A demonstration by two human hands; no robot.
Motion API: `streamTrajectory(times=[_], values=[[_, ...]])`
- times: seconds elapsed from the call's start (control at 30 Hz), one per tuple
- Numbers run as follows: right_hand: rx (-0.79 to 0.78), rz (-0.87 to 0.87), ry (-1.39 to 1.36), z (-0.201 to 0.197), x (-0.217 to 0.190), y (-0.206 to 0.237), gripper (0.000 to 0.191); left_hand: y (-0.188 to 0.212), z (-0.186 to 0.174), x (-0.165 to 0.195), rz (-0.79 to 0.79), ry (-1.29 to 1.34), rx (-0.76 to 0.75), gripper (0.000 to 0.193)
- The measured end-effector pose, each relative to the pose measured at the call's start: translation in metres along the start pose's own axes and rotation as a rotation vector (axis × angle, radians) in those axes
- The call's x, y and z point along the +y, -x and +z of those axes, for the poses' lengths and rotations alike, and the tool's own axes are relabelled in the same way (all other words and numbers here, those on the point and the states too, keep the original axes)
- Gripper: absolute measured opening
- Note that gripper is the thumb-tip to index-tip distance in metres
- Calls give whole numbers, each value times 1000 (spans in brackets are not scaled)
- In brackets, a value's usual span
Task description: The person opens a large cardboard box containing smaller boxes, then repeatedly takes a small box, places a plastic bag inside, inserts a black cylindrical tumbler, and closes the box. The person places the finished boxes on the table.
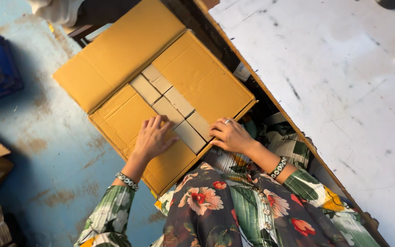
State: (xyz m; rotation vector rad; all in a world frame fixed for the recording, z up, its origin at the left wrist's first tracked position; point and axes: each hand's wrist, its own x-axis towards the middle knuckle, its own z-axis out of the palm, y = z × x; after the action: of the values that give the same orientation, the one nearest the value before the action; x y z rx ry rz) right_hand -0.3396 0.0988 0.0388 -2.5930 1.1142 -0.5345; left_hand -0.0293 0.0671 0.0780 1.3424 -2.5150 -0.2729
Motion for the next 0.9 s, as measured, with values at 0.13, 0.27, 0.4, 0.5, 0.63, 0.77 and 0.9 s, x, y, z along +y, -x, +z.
streamTrajectory(times=[0.13, 0.27, 0.4, 0.5, 0.63, 0.77, 0.9], values=[[-3, 31, 42, -1, -7, 9, 32, -3, -61, 5, -66, -139, -83, 40], [84, 29, 141, 1, -13, 19, 37, 56, -118, -34, -480, -258, -140, 41], [131, 3, 242, 6, -16, 17, 41, 143, -100, -91, -997, 20, -133, 77], [152, -36, 320, 4, -13, 12, 38, 167, -21, -105, -1310, 750, 51, 115], [105, -115, 359, -7, -1, 8, 35, 125, 107, -98, -1301, 937, 507, 71], [67, -224, 428, -15, 8, 3, 27, 143, 108, -115, -1115, 947, 634, 52], [133, -425, 461, -16, 0, -5, 19, 182, 95, -117, -1097, 1044, 557, 45]])
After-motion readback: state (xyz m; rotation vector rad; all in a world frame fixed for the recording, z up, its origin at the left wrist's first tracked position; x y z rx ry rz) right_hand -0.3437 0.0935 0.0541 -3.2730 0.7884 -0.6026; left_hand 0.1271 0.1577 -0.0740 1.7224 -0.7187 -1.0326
